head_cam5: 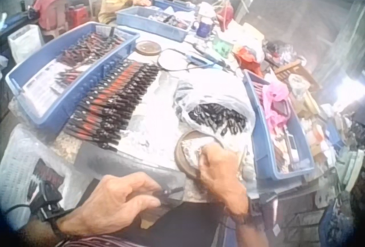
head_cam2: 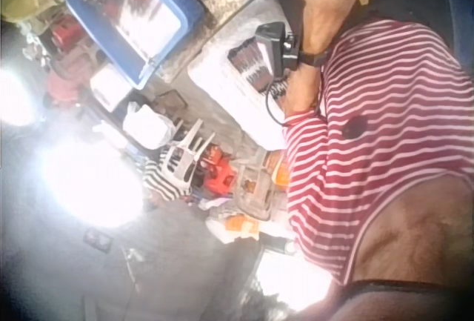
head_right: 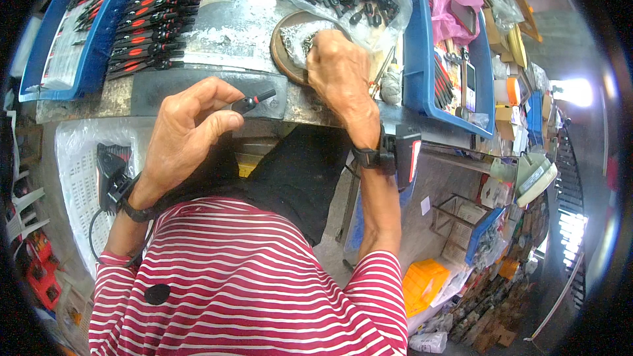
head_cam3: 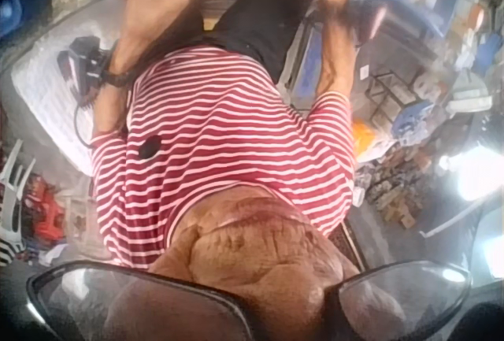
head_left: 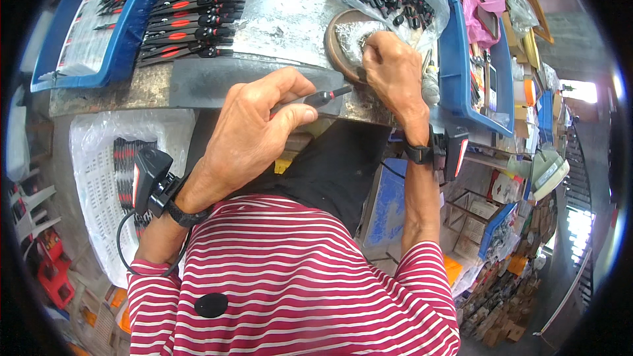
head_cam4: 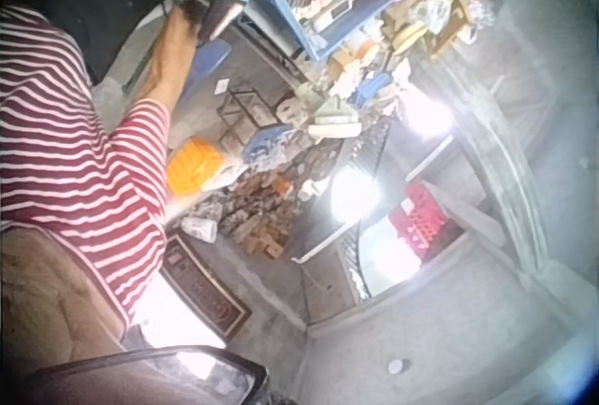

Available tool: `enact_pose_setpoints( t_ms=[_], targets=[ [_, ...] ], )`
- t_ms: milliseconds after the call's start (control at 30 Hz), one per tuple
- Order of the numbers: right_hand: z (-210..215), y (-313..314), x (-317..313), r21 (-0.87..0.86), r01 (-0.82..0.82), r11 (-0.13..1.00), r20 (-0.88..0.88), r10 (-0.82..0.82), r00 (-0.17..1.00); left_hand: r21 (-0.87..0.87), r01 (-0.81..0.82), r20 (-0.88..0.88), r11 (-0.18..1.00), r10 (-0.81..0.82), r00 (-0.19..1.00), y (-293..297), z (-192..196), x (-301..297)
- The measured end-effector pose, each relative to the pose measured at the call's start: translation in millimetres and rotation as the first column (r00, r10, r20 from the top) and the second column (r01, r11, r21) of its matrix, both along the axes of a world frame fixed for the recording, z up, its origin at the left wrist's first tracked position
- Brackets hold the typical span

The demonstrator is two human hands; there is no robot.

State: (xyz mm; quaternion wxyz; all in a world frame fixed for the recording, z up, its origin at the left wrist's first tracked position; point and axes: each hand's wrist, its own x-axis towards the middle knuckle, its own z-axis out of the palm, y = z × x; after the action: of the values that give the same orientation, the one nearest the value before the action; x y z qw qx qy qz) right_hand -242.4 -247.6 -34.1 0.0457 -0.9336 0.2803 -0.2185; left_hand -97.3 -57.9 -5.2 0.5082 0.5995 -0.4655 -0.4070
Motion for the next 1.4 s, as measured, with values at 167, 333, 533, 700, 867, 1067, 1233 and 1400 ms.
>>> enact_pose_setpoints(
  t_ms=[167, 333, 533, 700, 867, 1067, 1233, 1400],
  targets=[
    [3, 3, -12, 0.490, 0.051, 0.870, 0.195, -0.167, 0.967, 0.030, -0.025, -0.080, 0.999, 0.027, 0.996, -6, -2, -4],
    [10, 14, -14, 0.706, -0.089, 0.703, 0.389, -0.280, 0.878, 0.067, -0.030, -0.223, 0.997, 0.044, 0.974, -16, -6, -7],
    [26, 45, -12, 0.786, -0.257, 0.563, 0.484, -0.302, 0.821, 0.103, -0.060, -0.412, 0.993, 0.098, 0.906, -21, -8, -11],
    [28, 71, -4, 0.770, -0.317, 0.554, 0.522, -0.261, 0.812, 0.098, -0.076, -0.441, 0.992, 0.112, 0.890, -23, -12, -13],
    [22, 81, 0, 0.710, -0.221, 0.669, 0.475, -0.222, 0.852, 0.095, -0.082, -0.436, 0.992, 0.116, 0.893, -23, -14, -16],
    [13, 81, -1, 0.576, -0.174, 0.799, 0.458, -0.139, 0.878, 0.105, -0.136, -0.412, 0.985, 0.167, 0.896, -25, -14, -20],
    [6, 80, -2, 0.402, -0.176, 0.899, 0.465, -0.035, 0.885, 0.109, -0.182, -0.391, 0.977, 0.210, 0.896, -26, -14, -24],
    [1, 79, -1, 0.201, -0.193, 0.960, 0.443, 0.087, 0.892, 0.088, -0.213, -0.342, 0.973, 0.230, 0.911, -26, -17, -25]
  ],
)
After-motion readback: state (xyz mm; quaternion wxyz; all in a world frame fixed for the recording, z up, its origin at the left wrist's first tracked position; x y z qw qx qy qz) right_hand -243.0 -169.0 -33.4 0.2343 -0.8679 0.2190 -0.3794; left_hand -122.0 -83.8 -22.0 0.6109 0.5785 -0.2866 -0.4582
